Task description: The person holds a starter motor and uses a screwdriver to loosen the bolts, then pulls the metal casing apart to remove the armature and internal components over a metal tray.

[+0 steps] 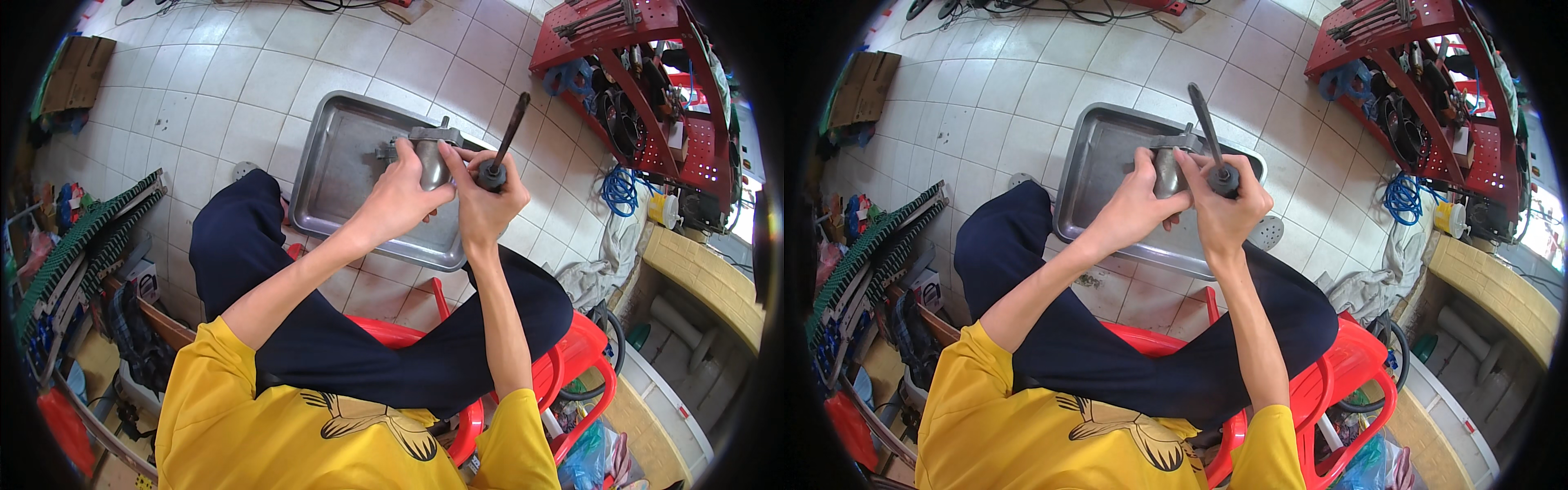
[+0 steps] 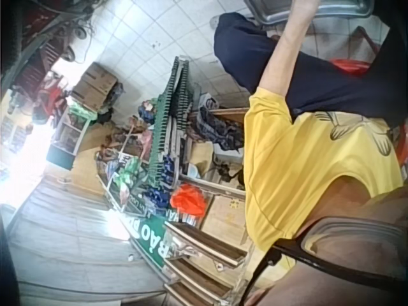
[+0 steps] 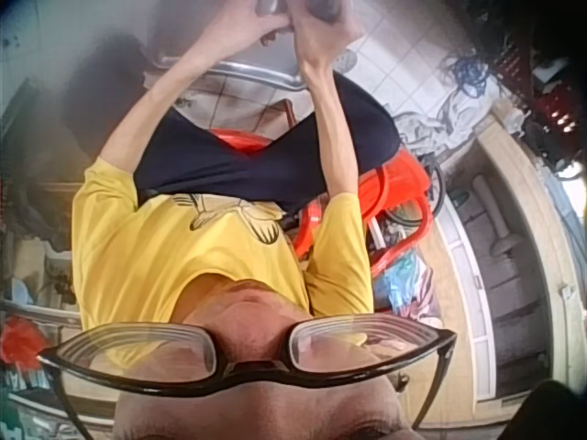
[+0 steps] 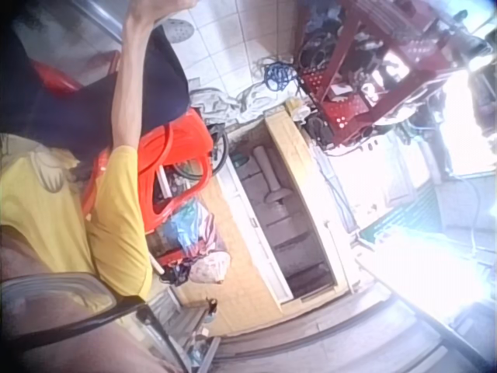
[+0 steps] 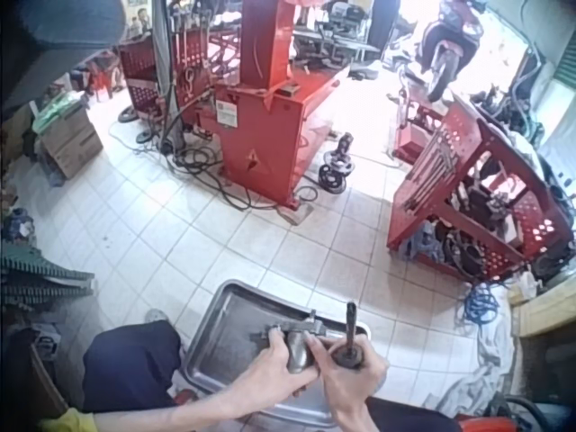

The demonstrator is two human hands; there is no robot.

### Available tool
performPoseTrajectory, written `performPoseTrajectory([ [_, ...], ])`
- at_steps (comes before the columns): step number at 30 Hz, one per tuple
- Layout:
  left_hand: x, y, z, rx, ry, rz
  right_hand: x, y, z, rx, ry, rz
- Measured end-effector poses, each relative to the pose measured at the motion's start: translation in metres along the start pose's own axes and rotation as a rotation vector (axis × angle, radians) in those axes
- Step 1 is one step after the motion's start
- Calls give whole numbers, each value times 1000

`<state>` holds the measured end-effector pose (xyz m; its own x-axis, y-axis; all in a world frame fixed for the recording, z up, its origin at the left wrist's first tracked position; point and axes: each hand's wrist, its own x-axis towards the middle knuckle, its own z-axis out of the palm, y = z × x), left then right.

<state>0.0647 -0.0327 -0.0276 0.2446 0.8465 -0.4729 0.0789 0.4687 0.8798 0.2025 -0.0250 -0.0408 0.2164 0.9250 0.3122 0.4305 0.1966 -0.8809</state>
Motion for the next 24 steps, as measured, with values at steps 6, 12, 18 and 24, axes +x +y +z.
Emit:
performPoseTrajectory([
  [6, 1, 0, -1, -24, 41, 10, 0, -6, 0, 45, -24, 53],
  [12, 2, -1, -1, -69, 43, 12, -2, -2, 1, 66, -30, 50],
  [18, -2, 3, -1, 87, 66, -19, 1, -6, 1, 58, -12, 111],
  [24, 0, -12, 8, 234, 183, 134, -2, -15, 4, 127, 38, 220],
])
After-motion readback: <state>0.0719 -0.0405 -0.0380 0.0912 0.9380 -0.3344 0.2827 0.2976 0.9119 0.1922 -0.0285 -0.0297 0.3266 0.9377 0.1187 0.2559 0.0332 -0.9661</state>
